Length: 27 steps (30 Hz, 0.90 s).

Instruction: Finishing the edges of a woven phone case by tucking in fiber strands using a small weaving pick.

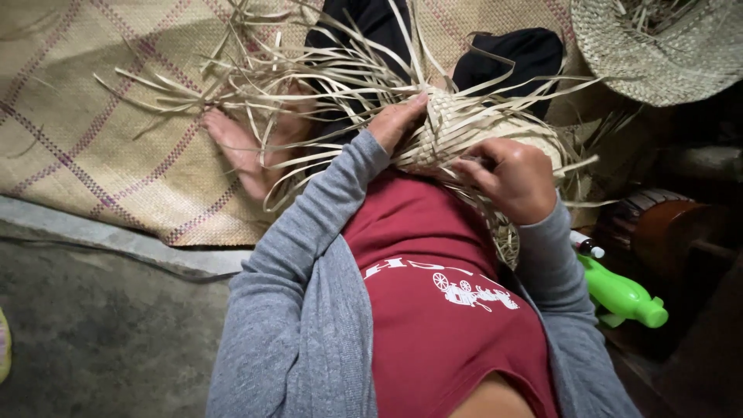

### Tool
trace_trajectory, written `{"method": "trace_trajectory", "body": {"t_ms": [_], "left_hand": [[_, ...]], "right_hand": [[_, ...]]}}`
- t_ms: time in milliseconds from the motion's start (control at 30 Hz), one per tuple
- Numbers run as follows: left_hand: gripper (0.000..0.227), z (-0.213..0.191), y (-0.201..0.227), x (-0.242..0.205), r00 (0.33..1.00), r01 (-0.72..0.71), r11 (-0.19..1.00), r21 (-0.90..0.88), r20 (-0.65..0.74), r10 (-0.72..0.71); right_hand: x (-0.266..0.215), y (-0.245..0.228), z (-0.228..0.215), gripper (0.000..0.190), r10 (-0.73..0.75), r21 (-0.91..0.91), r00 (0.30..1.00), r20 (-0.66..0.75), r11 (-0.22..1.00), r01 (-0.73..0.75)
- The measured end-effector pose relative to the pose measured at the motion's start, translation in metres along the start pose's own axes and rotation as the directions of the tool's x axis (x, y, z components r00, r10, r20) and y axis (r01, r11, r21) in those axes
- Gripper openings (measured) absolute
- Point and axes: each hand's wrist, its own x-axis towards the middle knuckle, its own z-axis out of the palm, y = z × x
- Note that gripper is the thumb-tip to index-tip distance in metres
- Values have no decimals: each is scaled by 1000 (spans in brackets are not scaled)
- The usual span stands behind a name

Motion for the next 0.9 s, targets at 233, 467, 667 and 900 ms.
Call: {"method": "trace_trajectory", "body": {"t_ms": [233, 467, 667, 900], "left_hand": [[48, -13, -31, 21, 998, -45, 992, -122, 29, 49], [48, -20, -46, 31, 999, -33, 987, -160, 26, 37], [47, -17, -55, 43, 996, -78, 982, -174, 18, 82], [36, -24, -74, 39, 981, -189, 975, -120, 28, 194]], "right_hand": [[-1, 12, 22, 19, -356, -286, 899, -257, 916, 281], [-18, -6, 19, 5, -621, -479, 762, -183, 733, 483], [0, 20, 16, 8, -667, -509, 680, -303, 717, 476], [40, 36, 23, 5, -588, -449, 688, -426, 798, 403]]}}
